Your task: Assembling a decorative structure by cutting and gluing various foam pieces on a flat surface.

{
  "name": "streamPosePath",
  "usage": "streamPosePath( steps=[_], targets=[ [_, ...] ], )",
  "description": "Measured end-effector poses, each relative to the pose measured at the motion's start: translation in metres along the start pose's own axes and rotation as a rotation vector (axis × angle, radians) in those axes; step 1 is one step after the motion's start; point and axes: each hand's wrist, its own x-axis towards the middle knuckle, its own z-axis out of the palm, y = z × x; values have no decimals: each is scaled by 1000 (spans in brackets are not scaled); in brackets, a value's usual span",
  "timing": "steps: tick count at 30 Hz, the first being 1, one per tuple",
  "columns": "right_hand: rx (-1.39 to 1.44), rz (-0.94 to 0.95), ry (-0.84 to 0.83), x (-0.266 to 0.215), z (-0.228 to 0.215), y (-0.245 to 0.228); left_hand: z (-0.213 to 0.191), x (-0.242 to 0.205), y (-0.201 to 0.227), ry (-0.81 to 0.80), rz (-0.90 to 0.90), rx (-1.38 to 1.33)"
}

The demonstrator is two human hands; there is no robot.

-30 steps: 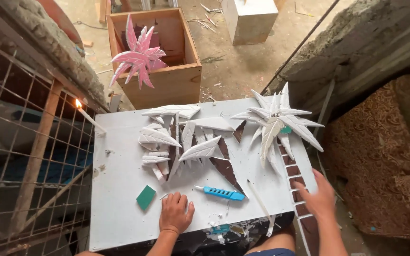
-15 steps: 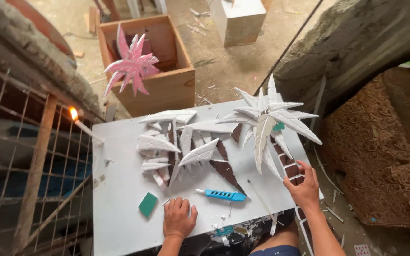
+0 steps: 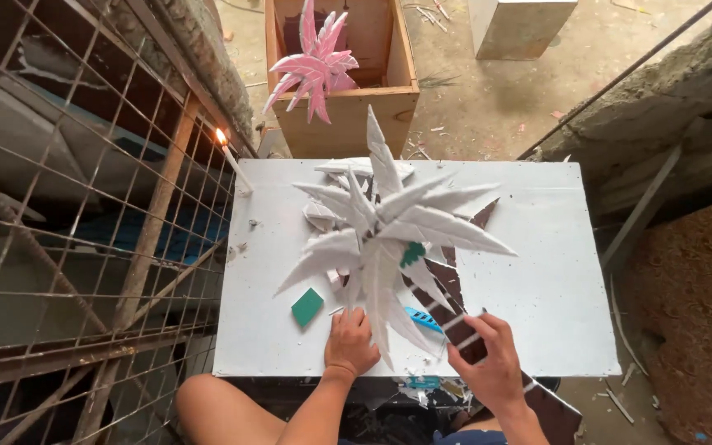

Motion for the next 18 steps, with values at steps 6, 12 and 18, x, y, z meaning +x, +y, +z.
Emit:
streamPosePath(
  steps=[6, 12, 18],
  targets=[
    [-75, -123, 113, 36, 5, -6, -15, 4, 6, 163, 10, -109],
    [-126, -151, 247, 66, -11, -26, -11, 3, 7, 123, 4, -83],
    [-286, -27, 388, 45, -89, -1, -5, 2, 1, 121, 26, -105]
  ],
)
